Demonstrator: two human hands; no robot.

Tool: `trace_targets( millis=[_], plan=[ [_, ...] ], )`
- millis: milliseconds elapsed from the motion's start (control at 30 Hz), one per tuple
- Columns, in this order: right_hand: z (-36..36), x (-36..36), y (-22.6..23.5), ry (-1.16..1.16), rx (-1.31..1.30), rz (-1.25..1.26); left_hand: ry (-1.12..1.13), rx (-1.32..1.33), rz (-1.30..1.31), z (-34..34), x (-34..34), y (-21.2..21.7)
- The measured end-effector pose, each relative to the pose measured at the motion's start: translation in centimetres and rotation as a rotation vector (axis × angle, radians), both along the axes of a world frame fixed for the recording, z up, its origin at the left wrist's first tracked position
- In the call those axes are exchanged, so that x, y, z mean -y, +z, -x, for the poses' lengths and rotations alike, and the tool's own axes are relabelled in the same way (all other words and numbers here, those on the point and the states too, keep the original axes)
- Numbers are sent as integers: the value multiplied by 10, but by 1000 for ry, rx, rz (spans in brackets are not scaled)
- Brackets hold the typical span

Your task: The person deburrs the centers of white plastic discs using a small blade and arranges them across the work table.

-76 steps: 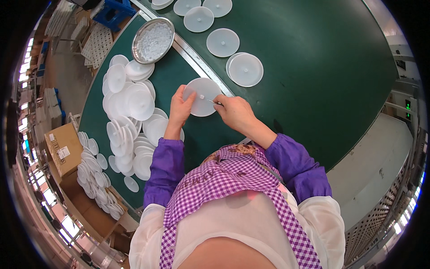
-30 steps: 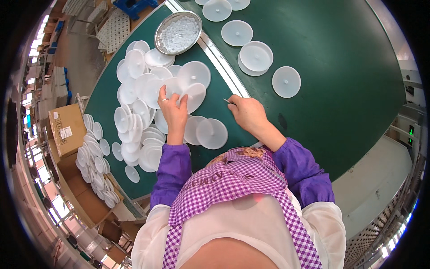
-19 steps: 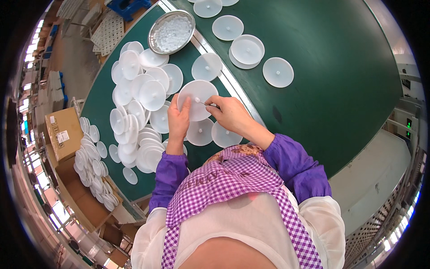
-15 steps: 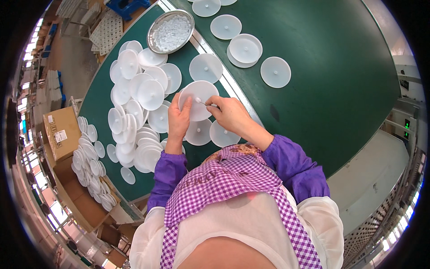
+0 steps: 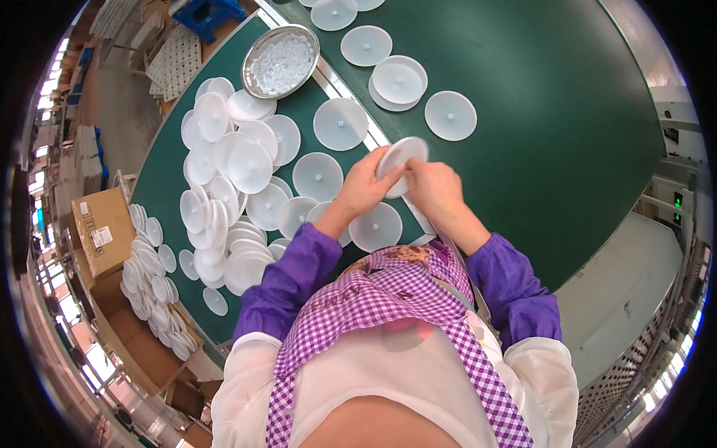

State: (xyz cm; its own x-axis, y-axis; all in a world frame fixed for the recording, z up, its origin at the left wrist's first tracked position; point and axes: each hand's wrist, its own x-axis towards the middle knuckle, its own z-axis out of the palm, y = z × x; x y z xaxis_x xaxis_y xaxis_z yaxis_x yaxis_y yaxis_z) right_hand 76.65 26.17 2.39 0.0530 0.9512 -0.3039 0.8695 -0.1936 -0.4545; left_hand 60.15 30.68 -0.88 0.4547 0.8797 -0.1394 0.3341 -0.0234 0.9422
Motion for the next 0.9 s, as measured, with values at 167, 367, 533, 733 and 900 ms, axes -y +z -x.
trace_targets(
  millis=[167, 367, 533, 733, 900],
  plan=[
    [-45, -3, -11, -109, 209, -108, 195, -765, -448, 21, -88, -44],
    [-11, -6, -5, -102, -228, 6, 173, -437, -106, 52, -107, -62],
    [12, -21, 14, -162, -534, 54, 281, 60, 293, 45, -69, -35],
    [23, -28, 11, -168, -670, 126, 287, 251, 345, 38, -41, 6],
    [28, -25, 15, -176, -654, 113, 204, 209, 293, 40, -35, 13]
  ],
)
